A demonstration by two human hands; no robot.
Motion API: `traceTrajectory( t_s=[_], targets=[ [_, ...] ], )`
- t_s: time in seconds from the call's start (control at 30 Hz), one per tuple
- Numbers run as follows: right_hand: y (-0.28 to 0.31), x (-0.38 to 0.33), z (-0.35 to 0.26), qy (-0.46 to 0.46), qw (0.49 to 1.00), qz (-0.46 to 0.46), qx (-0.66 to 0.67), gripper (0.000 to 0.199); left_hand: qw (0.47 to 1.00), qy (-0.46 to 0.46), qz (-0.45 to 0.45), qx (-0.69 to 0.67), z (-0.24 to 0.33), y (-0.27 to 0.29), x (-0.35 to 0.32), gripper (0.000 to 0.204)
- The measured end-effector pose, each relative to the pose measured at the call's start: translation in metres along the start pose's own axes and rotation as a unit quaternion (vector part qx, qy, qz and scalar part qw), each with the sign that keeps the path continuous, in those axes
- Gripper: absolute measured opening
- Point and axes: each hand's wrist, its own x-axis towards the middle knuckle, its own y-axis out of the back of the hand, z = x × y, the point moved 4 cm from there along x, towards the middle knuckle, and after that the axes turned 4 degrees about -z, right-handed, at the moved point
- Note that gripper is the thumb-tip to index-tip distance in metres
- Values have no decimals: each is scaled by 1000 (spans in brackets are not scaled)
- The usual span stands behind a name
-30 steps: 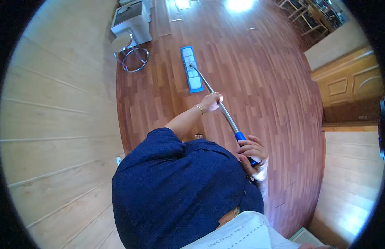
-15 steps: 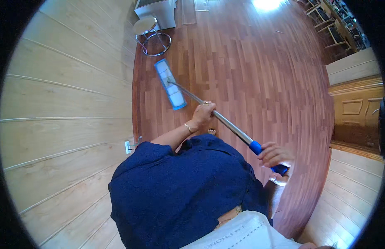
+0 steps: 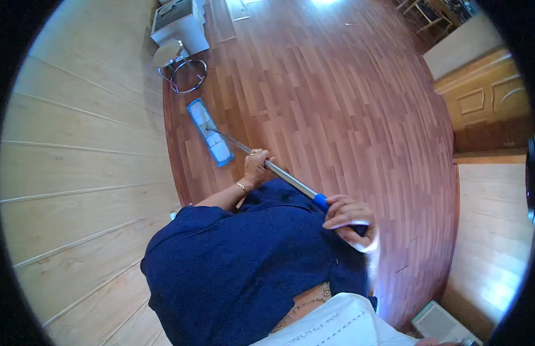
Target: Mopping a wooden floor with a flat mop.
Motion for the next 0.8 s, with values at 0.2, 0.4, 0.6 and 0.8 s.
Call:
traceTrajectory(
  t_s=[0.2, 0.4, 0.6, 0.8],
  targets=[
    [-15, -63, -70, -9, 993, 98, -70, 27, 984, -121, -35, -128, 84, -28, -4, 30],
    [-52, -104, -119, 10, 976, 102, -194, 29, 945, -192, -133, -229, 137, -83, -11, 36],
    [-94, -125, -158, 10, 933, 151, -326, 34, 910, -314, -182, -201, 213, -81, -35, 34],
    [-100, -119, -194, 99, 938, 120, -309, 35, 880, -333, -231, -248, 265, -88, -74, 31]
  ],
)
